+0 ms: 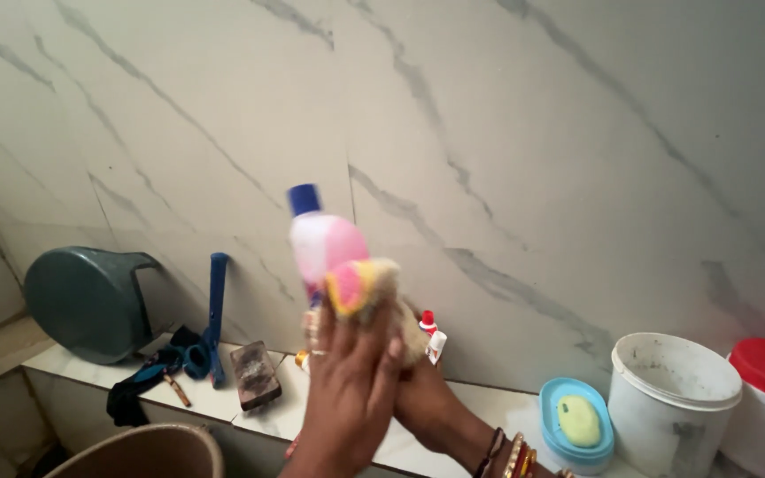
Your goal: The person refills a red spray bottle with liquid from a larger pink bottle, then wipes the red bottle and surrounding countertop with a cloth. They move a toothbrush holder, wipe the counter, and clean a green plastic cup with a cloth and water from a bucket.
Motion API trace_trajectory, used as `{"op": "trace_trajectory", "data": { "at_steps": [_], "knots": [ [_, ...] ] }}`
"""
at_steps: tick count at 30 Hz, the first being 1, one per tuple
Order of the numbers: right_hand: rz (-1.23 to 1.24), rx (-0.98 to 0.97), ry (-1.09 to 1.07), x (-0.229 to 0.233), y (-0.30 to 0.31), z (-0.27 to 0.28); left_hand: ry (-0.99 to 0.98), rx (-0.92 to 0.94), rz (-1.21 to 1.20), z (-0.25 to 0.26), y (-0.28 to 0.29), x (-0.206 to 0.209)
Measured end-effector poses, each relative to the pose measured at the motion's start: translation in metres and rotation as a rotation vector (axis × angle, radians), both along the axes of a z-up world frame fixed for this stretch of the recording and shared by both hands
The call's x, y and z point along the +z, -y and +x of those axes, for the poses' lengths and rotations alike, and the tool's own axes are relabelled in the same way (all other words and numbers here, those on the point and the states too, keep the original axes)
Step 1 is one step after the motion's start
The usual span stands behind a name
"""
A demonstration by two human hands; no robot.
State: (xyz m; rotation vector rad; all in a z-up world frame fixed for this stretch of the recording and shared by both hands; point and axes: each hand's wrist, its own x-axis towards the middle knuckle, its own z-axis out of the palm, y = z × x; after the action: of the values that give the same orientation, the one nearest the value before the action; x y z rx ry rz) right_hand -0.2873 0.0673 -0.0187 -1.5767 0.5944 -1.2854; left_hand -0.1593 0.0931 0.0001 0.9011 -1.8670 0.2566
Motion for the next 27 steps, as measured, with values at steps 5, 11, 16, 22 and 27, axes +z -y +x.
{"op": "trace_trajectory", "data": {
  "at_steps": [5, 11, 16, 22, 27],
  "knots": [
    [0.154, 0.099, 0.026, -0.003, -0.003, 0.004, -0.180, 0.050, -0.025, 0.002, 0.011, 0.028],
    [0.043, 0.272, -0.142, 0.005, -0.027, -0.004, -0.859, -0.256, 0.337, 0.085, 0.034, 0.069],
    [0.346, 0.459, -0.104, 0.014, -0.050, -0.002, -1.228, -0.684, 0.577, 0.138, 0.029, 0.086],
    [0.536, 0.617, 0.364, 0.007, -0.043, 0.016, -1.150, -0.687, 0.761, 0.092, 0.018, 0.069],
    [0.324, 0.363, 0.573, 0.006, -0.002, 0.007, -0.886, -0.434, 0.845, 0.022, 0.016, 0.043]
  ]
}}
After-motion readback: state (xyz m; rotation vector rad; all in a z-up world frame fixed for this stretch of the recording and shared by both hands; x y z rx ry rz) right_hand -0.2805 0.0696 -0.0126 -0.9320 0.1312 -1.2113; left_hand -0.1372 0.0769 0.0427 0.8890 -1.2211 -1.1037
